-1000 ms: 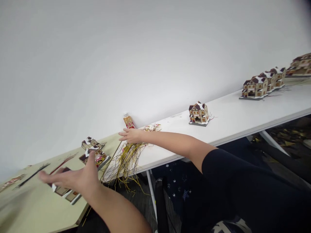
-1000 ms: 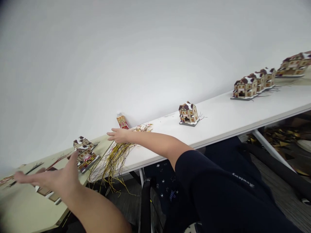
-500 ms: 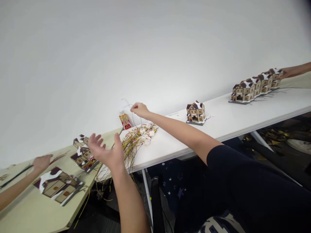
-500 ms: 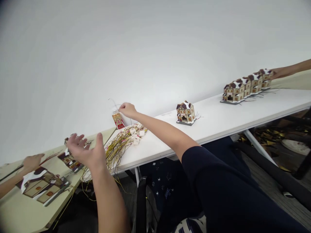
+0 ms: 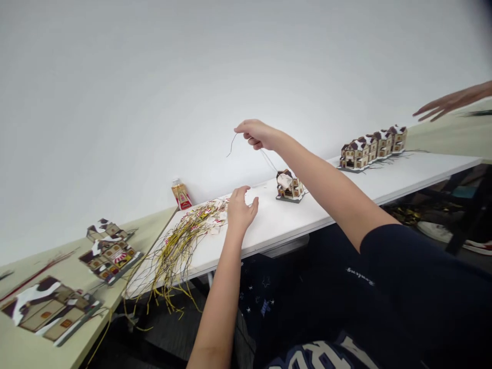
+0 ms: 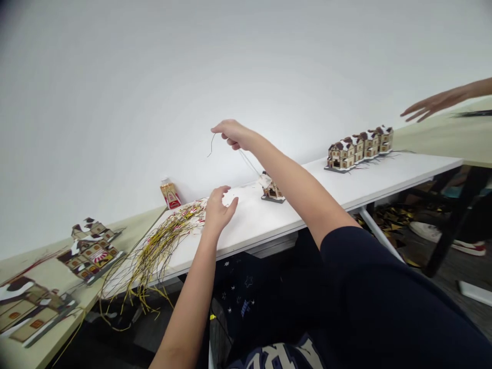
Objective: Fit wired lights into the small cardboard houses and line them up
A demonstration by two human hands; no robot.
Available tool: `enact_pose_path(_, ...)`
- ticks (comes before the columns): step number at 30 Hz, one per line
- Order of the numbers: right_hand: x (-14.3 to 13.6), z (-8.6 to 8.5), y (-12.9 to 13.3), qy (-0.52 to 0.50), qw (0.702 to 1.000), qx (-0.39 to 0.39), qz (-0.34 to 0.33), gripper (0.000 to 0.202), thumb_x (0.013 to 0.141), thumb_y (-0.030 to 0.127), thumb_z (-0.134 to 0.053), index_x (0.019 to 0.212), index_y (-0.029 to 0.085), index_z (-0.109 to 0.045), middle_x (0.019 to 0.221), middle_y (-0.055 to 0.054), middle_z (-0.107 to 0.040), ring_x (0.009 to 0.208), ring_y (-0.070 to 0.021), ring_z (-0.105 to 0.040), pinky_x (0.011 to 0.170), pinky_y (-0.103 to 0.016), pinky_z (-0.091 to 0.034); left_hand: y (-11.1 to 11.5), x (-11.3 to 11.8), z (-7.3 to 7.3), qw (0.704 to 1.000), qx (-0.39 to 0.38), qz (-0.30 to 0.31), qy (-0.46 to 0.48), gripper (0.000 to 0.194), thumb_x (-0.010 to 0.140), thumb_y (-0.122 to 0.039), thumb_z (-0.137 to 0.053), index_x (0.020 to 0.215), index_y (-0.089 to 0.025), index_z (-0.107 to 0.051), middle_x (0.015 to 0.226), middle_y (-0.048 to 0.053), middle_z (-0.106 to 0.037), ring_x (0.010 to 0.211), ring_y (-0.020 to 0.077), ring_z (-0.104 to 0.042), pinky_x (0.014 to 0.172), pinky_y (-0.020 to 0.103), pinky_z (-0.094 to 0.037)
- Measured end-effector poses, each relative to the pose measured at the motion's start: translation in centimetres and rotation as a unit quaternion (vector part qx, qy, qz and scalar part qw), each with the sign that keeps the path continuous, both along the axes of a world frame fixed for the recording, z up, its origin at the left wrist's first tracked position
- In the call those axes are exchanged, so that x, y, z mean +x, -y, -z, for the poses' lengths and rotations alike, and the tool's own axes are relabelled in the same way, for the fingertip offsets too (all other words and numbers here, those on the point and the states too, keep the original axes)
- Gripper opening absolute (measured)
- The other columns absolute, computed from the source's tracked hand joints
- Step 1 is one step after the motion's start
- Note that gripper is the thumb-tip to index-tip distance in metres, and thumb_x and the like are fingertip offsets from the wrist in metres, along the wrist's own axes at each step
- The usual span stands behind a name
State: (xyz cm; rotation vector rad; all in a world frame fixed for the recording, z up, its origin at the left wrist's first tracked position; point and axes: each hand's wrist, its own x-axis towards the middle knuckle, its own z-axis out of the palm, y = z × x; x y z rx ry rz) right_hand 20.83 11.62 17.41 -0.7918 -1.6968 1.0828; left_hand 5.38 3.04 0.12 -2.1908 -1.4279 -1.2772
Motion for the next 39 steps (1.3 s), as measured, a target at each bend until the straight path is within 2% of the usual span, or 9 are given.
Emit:
enact_pose_path(5,6.1,1.2,-0.8,0.058,0.993,0.038,0.095,0.03,0.086,0.027,-0.06,0.111,0.021,-0.044,0.067,0.005,-0.04,0.044,-0.0039,-0.022,0.04,-0.019,-0.018,-2.9,3.1,1.2,0.991,-0.12,-0.016,-0.053,0.028,0.082,-0.026,-0.057,0.11,-0.024,-0.054,0.104,0.007,-0.063,0.098,0.0225,-0.059,0.082,0.034,-0.046)
enact_pose_path(11,10.1,5.0,-2.7,0.141,0.97,0.071,0.184,0.071,0.081,0.025,-0.064,0.139,0.019,-0.024,0.073,-0.001,-0.053,0.048,-0.0091,-0.038,0.043,-0.022,-0.031,-7.1,5.5,2.2,0.967,-0.245,-0.017,-0.066,0.041,0.08,-0.027,-0.061,0.119,-0.02,-0.051,0.11,0.015,-0.063,0.109,0.0291,-0.056,0.087,0.039,-0.044)
enact_pose_path(15,10.8,7.4,-4.0,0.183,0.928,0.132,0.297,0.076,0.087,0.03,-0.054,0.145,0.004,-0.012,0.088,-0.013,-0.062,0.071,-0.0218,-0.058,0.064,-0.036,-0.048,-8.7,7.0,3.4,0.968,-0.251,0.019,-0.008,0.065,0.077,-0.034,-0.065,0.133,-0.013,-0.04,0.124,0.022,-0.057,0.117,0.0311,-0.054,0.094,0.04,-0.042)
enact_pose_path(17,10.9,8.7,-4.1,0.22,0.899,0.151,0.348,0.077,0.09,0.035,-0.05,0.145,-0.001,-0.01,0.097,-0.02,-0.063,0.089,-0.0303,-0.062,0.079,-0.046,-0.048,-9.1,7.4,4.2,0.959,-0.273,0.064,0.046,0.078,0.074,-0.035,-0.068,0.139,-0.011,-0.034,0.132,0.023,-0.052,0.122,0.0317,-0.05,0.098,0.04,-0.04)
enact_pose_path(19,10.9,10.2,-3.9,0.255,0.873,0.151,0.387,0.073,0.091,0.04,-0.047,0.145,0.001,-0.016,0.106,-0.024,-0.063,0.1,-0.0357,-0.06,0.086,-0.052,-0.044,-9.3,7.6,4.8,0.942,-0.301,0.116,0.091,0.087,0.072,-0.036,-0.07,0.144,-0.012,-0.028,0.138,0.022,-0.047,0.125,0.0307,-0.049,0.101,0.038,-0.039)
enact_pose_path(22,10.7,12.6,-3.3,0.28,0.854,0.13,0.418,0.058,0.093,0.049,-0.04,0.134,0.008,-0.043,0.113,-0.024,-0.063,0.107,-0.0361,-0.058,0.089,-0.05,-0.043,-9.4,7.4,5.3,0.921,-0.323,0.169,0.134,0.093,0.071,-0.036,-0.071,0.147,-0.011,-0.022,0.14,0.021,-0.046,0.126,0.0282,-0.048,0.104,0.036,-0.037)
enact_pose_path(28,9.4,15.9,-2.6,0.32,0.859,0.043,0.398,0.081,0.072,0.082,-0.045,0.105,0.012,-0.066,0.106,-0.02,-0.067,0.1,-0.0326,-0.062,0.08,-0.037,-0.045,-10.2,7.2,5.6,0.908,-0.331,0.158,0.202,0.099,0.065,-0.038,-0.077,0.146,-0.017,-0.024,0.136,0.017,-0.05,0.124,0.0298,-0.048,0.101,0.039,-0.038)
enact_pose_path(33,8.3,16.5,-2.8,0.336,0.872,0.084,0.346,0.074,0.069,0.081,-0.049,0.097,0.015,-0.069,0.103,-0.016,-0.068,0.094,-0.0286,-0.062,0.073,-0.032,-0.042,-10.4,6.0,5.6,0.909,-0.314,0.122,0.247,0.099,0.059,-0.038,-0.081,0.142,-0.021,-0.03,0.13,0.016,-0.052,0.115,0.0282,-0.052,0.091,0.036,-0.043)
enact_pose_path(39,6.7,17.8,-3.7,0.197,0.949,0.167,0.178,0.055,0.078,0.067,-0.052,0.095,0.018,-0.069,0.096,-0.005,-0.07,0.086,-0.0201,-0.06,0.075,-0.027,-0.043,-10.1,3.9,4.8,0.888,-0.296,0.121,0.332,0.117,0.042,-0.036,-0.091,0.141,-0.019,-0.029,0.133,0.018,-0.048,0.12,0.029,-0.049,0.095,0.037,-0.043)
